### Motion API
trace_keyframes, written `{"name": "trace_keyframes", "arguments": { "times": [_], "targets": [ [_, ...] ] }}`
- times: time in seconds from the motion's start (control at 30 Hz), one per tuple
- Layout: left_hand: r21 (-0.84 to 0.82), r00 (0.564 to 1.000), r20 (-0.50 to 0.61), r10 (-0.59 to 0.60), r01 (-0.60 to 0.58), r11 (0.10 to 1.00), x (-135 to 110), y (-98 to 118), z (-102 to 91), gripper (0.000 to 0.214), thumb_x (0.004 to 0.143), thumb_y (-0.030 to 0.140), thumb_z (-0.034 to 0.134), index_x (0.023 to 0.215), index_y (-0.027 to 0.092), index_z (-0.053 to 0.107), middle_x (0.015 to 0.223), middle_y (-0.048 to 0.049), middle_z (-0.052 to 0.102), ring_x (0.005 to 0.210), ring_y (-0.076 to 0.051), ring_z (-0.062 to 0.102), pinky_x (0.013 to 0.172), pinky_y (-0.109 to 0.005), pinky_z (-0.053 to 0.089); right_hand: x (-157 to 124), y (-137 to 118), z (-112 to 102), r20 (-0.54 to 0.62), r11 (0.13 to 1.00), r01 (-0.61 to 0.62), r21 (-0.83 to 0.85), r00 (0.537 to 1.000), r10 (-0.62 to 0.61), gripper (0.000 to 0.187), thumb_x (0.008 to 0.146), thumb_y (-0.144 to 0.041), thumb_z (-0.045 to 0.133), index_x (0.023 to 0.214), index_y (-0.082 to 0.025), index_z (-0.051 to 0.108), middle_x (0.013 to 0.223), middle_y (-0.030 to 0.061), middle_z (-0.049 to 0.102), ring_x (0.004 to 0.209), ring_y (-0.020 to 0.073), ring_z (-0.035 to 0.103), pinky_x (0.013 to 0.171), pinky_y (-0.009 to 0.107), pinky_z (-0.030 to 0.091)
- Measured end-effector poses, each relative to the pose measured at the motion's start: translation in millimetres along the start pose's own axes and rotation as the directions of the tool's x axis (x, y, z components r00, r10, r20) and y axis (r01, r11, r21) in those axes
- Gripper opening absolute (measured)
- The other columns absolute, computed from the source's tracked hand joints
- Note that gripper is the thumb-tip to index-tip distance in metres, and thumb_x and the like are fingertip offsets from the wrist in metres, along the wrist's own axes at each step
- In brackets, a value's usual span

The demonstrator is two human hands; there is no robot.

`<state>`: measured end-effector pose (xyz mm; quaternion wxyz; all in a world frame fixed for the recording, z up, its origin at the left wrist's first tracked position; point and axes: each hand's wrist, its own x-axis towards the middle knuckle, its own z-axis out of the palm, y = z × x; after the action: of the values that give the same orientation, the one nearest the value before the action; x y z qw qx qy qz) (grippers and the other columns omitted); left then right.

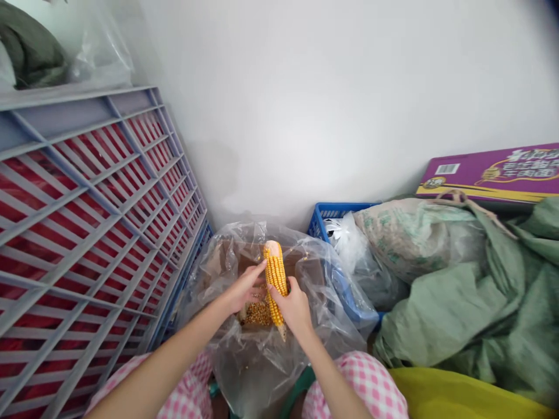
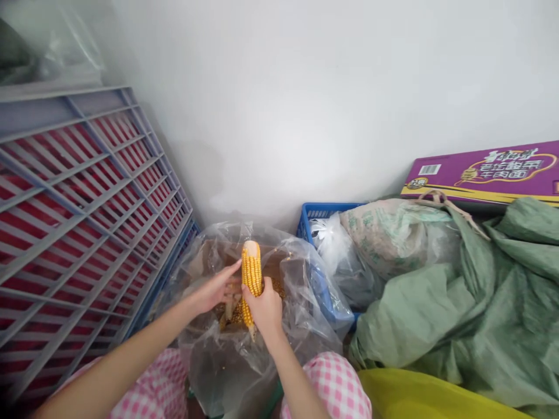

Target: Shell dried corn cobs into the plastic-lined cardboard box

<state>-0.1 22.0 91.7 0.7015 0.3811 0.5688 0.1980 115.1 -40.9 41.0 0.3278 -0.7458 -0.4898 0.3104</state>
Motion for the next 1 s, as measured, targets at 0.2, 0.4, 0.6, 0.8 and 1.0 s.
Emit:
{"name": "trace_keyframes", "arguments": {
  "times": [0.2, 0.4, 0.6, 0.8, 1.0],
  "targets": [
    [-0.274, 0.992, 0.118, 0.049, -0.015, 0.961, 27, -29, 0.5, 0.044, 0.056, 0.041, 0.071, 0.089, 0.018, 0.052, 0.069, 0.0011, 0.059, 0.059, -0.011, 0.054, 0.058, -0.023, 0.042, -5, 3, -1, 0.016, 0.975, 0.182, 0.126, 0.983, -0.185, 0.038, 0.087, -0.042, 0.025, 0.088, -0.019, 0.055, 0.077, 0.0027, 0.063, 0.065, 0.0131, 0.057, 0.06, 0.022, 0.038],
    [-0.175, 0.991, 0.132, -0.011, 0.034, 0.984, 33, -41, -1.3, 0.048, 0.056, 0.046, 0.069, 0.092, 0.018, 0.054, 0.061, 0.0012, 0.057, 0.052, -0.012, 0.053, 0.05, -0.024, 0.04, 26, 14, -48, -0.013, 0.978, 0.193, 0.083, 0.981, -0.193, 0.034, 0.083, -0.042, 0.038, 0.088, -0.021, 0.064, 0.09, 0.0017, 0.067, 0.083, 0.0159, 0.06, 0.076, 0.024, 0.041],
    [-0.094, 0.974, 0.222, 0.036, -0.015, 0.995, 29, -41, 6.7, 0.05, 0.061, 0.044, 0.066, 0.102, 0.02, 0.05, 0.064, 0.0023, 0.056, 0.054, -0.012, 0.052, 0.049, -0.023, 0.039, 30, 24, -68, 0.122, 0.979, 0.202, -0.027, 0.973, -0.198, 0.028, 0.081, -0.04, 0.044, 0.091, -0.026, 0.067, 0.098, -0.0026, 0.066, 0.089, 0.0159, 0.06, 0.081, 0.024, 0.042],
    [-0.028, 0.973, 0.226, 0.052, -0.046, 0.999, 27, -42, 8.5, 0.049, 0.062, 0.039, 0.065, 0.106, 0.02, 0.05, 0.072, 0.0006, 0.058, 0.062, -0.014, 0.053, 0.053, -0.023, 0.039, 25, 23, -62, 0.171, 0.949, 0.245, -0.198, 0.962, -0.213, 0.027, 0.084, -0.037, 0.042, 0.094, -0.03, 0.066, 0.097, -0.0037, 0.067, 0.087, 0.0157, 0.061, 0.077, 0.023, 0.042],
    [0.077, 0.969, 0.205, 0.141, -0.16, 0.984, 30, -40, 8.0, 0.046, 0.063, 0.037, 0.062, 0.104, 0.017, 0.053, 0.079, -0.0018, 0.061, 0.069, -0.016, 0.055, 0.06, -0.024, 0.039, 24, 20, -58, 0.111, 0.844, 0.261, -0.469, 0.965, -0.237, 0.028, 0.085, -0.037, 0.039, 0.097, -0.032, 0.064, 0.083, 0.0004, 0.066, 0.075, 0.0144, 0.06, 0.06, 0.022, 0.037]
  ]
}}
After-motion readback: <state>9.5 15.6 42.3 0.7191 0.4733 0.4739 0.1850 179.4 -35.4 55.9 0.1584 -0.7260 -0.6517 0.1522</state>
